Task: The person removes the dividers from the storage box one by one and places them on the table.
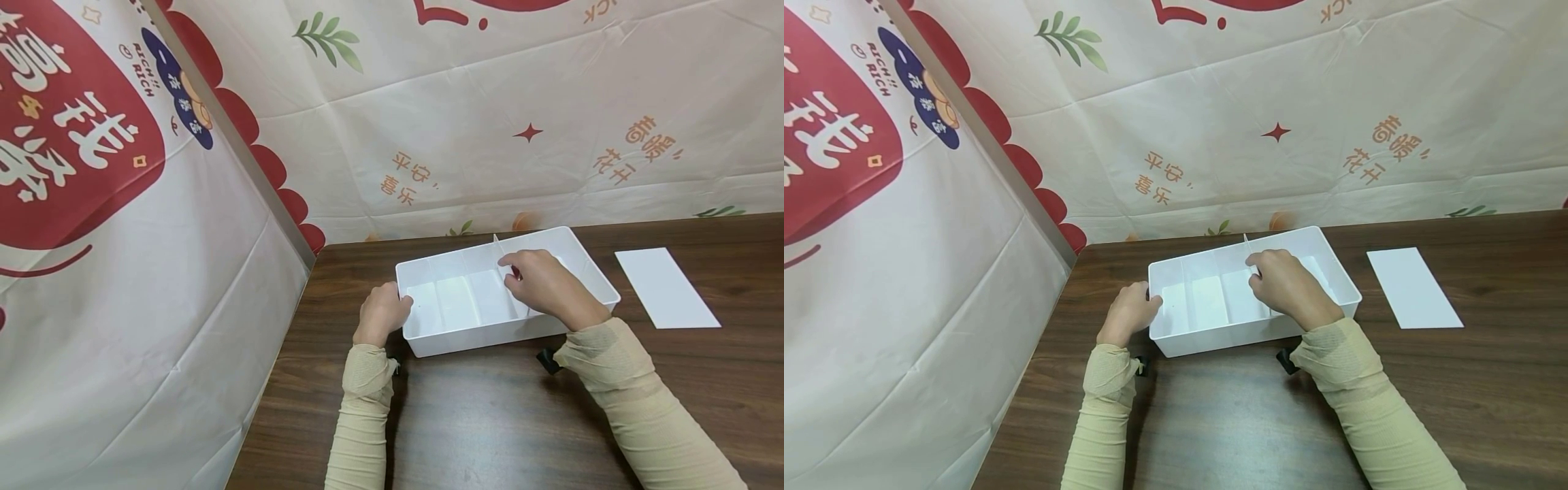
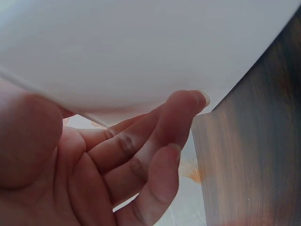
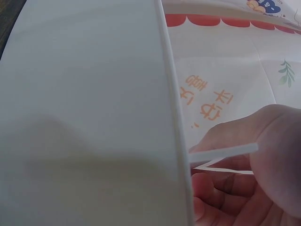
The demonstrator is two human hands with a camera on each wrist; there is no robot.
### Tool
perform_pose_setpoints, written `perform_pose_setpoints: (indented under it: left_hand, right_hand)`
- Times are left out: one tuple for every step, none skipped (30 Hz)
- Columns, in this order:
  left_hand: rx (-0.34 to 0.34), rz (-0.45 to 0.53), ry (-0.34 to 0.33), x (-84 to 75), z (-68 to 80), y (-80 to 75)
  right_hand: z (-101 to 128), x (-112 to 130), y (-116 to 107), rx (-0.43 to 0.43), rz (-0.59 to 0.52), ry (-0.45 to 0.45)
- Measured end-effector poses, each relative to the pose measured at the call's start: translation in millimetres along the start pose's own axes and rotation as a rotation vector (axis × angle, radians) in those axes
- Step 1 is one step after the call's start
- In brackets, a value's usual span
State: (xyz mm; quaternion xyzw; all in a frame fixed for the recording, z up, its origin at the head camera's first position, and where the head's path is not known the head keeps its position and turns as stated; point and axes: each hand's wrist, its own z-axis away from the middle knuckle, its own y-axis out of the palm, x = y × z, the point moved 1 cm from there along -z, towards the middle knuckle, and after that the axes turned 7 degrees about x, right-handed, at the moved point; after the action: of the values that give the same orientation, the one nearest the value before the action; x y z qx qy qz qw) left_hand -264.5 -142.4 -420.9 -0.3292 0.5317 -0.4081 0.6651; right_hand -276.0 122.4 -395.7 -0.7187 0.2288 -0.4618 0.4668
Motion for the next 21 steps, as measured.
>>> perform_pose_setpoints:
  left_hand:
    - [-0.001, -0.001, 0.001, 0.0, 0.1, -0.2]
    - [-0.002, -0.002, 0.002, 0.0, 0.2, -0.3]
    - [-0.002, -0.002, 0.002, 0.1, 0.3, -0.5]
    - [-0.002, -0.003, 0.001, 0.1, 0.4, -0.6]
    - [-0.002, -0.004, 0.001, 0.1, 0.3, -0.6]
    - [-0.001, -0.003, 0.001, 0.1, 0.4, -0.6]
    - [-0.001, -0.003, 0.001, 0.1, 0.3, -0.5]
    - [-0.001, -0.003, 0.0, 0.2, 0.3, -0.4]
    - [-0.001, -0.004, 0.001, 0.2, 0.3, -0.3]
    - [-0.002, -0.004, 0.001, 0.2, 0.3, -0.2]
    - [-0.002, -0.004, 0.001, 0.2, 0.2, -0.2]
    - [-0.002, -0.003, 0.002, 0.2, 0.3, -0.2]
    - [-0.003, -0.003, 0.003, 0.2, 0.3, -0.2]
    - [-0.003, -0.001, 0.003, 0.2, 0.5, -0.4]
    - [-0.003, -0.001, 0.004, 0.3, 0.5, -0.4]
    - [-0.003, 0.001, 0.005, 0.3, 0.4, -0.4]
    - [-0.003, 0.0, 0.006, 0.5, 0.3, -0.3]
    - [-0.003, 0.002, 0.006, 0.5, 0.1, -0.1]
    - [-0.003, 0.002, 0.006, 0.7, -0.1, 0.0]
    - [-0.003, 0.004, 0.006, 0.8, -0.3, 0.2]
    - [-0.002, 0.006, 0.006, 1.0, -0.5, 0.4]
  right_hand:
    - [0.0, 0.1, -0.1, 0.002, -0.002, 0.003]
    - [-0.1, 0.1, -0.1, 0.005, -0.003, 0.007]
    - [-0.2, 0.2, -0.1, 0.007, -0.004, 0.009]
    - [-0.3, 0.2, -0.2, 0.009, -0.004, 0.01]
    - [-0.4, 0.2, -0.2, 0.011, -0.004, 0.011]
    - [-0.6, 0.2, -0.2, 0.011, -0.004, 0.011]
    - [-0.7, 0.2, -0.3, 0.012, -0.003, 0.012]
    - [-0.8, 0.1, -0.3, 0.012, -0.003, 0.013]
    - [-0.8, 0.2, -0.4, 0.012, -0.002, 0.013]
    - [-0.9, 0.2, -0.6, 0.011, -0.001, 0.014]
    - [-0.9, 0.3, -0.7, 0.011, -0.001, 0.014]
    - [-0.9, 0.4, -0.9, 0.011, 0.0, 0.014]
    - [-0.9, 0.5, -1.1, 0.011, 0.0, 0.015]
    - [-0.9, 0.7, -1.3, 0.011, 0.0, 0.016]
    - [-0.8, 0.8, -1.5, 0.01, 0.0, 0.017]
    - [-0.8, 0.9, -1.6, 0.01, -0.001, 0.018]
    - [-0.8, 1.1, -1.7, 0.011, -0.001, 0.02]
    - [-0.7, 1.2, -1.7, 0.012, -0.002, 0.021]
    - [-0.7, 1.2, -1.7, 0.012, -0.002, 0.022]
    - [-0.7, 1.2, -1.6, 0.012, -0.003, 0.022]
    - [-0.7, 1.1, -1.5, 0.012, -0.003, 0.022]
